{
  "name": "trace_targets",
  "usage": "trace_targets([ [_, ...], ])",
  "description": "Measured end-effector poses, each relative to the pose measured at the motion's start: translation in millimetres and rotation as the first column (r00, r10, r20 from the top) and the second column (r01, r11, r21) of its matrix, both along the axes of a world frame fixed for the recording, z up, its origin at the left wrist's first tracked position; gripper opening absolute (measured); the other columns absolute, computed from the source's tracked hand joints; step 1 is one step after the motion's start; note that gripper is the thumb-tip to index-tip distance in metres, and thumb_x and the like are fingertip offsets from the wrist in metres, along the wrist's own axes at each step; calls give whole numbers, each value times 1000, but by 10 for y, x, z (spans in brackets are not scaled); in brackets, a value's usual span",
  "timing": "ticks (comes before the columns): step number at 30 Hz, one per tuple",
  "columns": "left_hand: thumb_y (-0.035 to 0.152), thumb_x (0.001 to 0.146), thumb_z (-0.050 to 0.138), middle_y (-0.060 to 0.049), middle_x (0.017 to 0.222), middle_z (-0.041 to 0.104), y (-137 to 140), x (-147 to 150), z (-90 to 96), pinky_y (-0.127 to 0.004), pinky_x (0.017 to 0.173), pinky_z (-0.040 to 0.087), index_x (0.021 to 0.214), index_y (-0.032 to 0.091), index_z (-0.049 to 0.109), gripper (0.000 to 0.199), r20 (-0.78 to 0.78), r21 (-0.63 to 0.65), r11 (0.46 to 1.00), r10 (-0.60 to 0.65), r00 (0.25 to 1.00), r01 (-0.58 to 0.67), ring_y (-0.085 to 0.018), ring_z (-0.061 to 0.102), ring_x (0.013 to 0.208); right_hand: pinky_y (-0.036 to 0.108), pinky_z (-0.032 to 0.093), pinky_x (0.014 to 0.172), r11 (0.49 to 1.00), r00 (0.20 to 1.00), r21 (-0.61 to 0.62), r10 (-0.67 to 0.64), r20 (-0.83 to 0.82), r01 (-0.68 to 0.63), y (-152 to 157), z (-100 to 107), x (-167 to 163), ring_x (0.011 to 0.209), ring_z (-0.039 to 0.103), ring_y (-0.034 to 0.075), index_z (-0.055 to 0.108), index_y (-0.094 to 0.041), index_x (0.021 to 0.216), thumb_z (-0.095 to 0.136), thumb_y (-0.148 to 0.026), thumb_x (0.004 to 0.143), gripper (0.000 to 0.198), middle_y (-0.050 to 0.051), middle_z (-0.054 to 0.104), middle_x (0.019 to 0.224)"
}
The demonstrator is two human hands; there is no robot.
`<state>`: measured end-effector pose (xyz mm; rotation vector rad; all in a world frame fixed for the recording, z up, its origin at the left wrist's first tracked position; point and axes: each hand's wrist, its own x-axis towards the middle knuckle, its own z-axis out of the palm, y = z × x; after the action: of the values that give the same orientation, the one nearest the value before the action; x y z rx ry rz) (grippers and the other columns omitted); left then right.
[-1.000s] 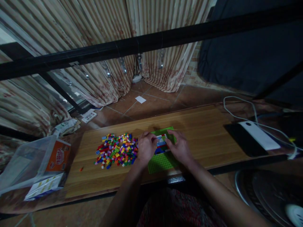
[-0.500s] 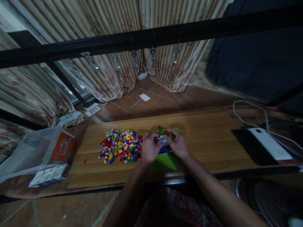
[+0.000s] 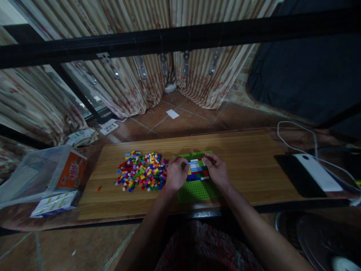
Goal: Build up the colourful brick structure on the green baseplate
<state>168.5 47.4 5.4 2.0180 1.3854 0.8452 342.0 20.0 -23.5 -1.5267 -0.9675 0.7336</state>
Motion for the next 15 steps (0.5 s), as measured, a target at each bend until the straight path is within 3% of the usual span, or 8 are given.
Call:
trace_targets([
  [8, 15, 81, 63, -3, 90, 66, 13, 8, 31, -33, 90, 47, 82, 20, 66, 6, -14, -2, 1000, 3, 1000, -3, -19, 61, 93, 41, 54, 83, 1000, 997, -13, -3, -83, 2, 4, -21, -11, 89, 68, 24, 69, -18, 97, 67, -44, 75, 35, 9, 73, 96],
  [15, 16, 80, 62, -2, 88, 66, 7, 9, 61, -34, 91, 47, 81, 21, 66, 6, 22, -4, 1000, -3, 1000, 3, -18, 61, 92, 42, 54, 82, 1000, 1000, 5, 5, -12, -5, -32, -9, 25, 85, 68, 23, 69, -16, 98, 66, -47, 76, 37, 10, 74, 94],
])
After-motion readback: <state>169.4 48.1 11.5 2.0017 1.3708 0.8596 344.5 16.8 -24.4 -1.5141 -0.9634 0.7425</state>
